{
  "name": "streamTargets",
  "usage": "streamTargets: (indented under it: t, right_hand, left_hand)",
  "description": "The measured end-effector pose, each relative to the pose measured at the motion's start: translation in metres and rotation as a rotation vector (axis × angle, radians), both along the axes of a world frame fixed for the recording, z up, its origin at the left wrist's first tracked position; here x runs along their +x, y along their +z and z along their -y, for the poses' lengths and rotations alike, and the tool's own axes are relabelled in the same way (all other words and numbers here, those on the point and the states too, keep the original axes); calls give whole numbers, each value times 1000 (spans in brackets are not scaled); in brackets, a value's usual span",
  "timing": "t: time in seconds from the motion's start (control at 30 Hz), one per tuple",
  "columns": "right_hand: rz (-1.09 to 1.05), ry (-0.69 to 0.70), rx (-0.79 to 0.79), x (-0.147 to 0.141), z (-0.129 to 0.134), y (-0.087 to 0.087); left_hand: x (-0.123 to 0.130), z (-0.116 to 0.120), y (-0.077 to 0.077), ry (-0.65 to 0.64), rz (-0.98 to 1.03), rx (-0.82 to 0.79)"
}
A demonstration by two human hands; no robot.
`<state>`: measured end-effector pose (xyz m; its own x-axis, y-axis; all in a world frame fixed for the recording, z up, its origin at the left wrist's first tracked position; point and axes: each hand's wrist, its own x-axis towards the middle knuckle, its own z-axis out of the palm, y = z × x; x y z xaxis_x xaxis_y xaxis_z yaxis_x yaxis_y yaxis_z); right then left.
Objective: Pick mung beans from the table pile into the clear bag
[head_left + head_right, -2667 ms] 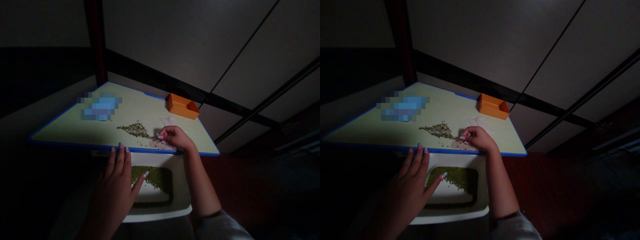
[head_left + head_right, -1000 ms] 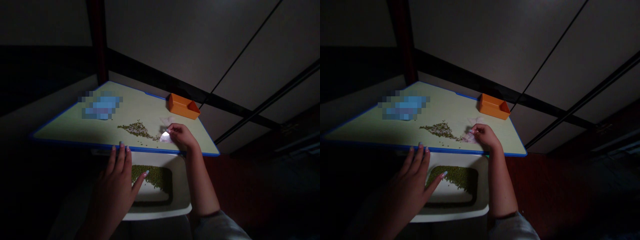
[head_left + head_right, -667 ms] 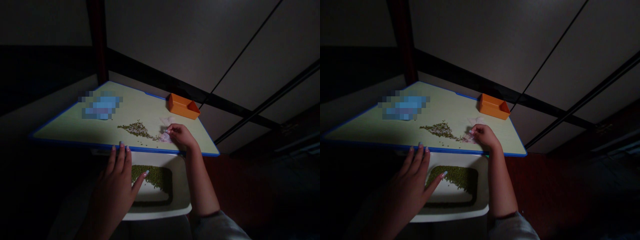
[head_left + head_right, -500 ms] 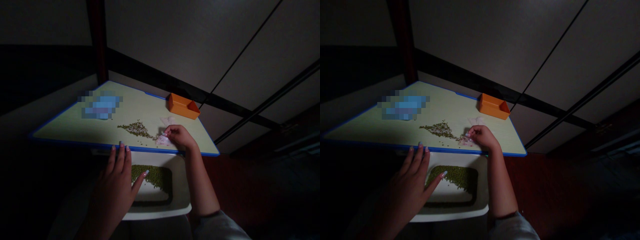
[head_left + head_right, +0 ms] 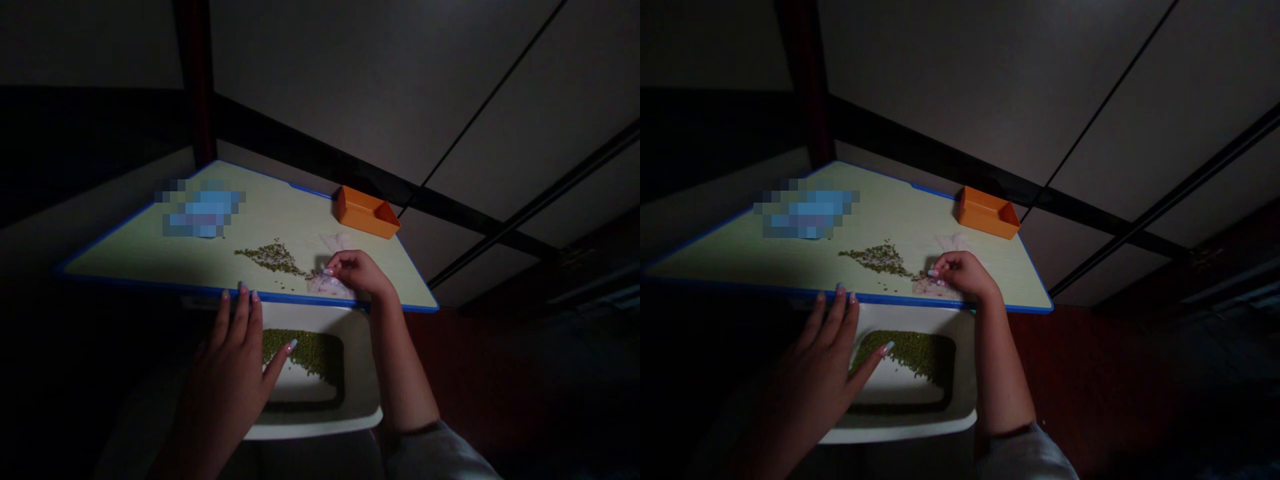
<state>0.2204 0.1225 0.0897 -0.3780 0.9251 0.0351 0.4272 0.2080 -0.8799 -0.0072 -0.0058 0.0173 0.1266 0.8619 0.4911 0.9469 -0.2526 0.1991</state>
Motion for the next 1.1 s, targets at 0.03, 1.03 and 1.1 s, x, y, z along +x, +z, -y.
streamTargets:
  t: [0.03,1.03,1.1]
  right_hand:
    - [0,-7,4,0,0,0]
    - [424,-18,479,-64,1,4]
    - [430,-9,473,-65,3,6]
  left_hand:
    - [0,0,0,2,-2,3]
    - [-4,5,4,34,-3,-15]
    - [-4,5,5,37,0,-15]
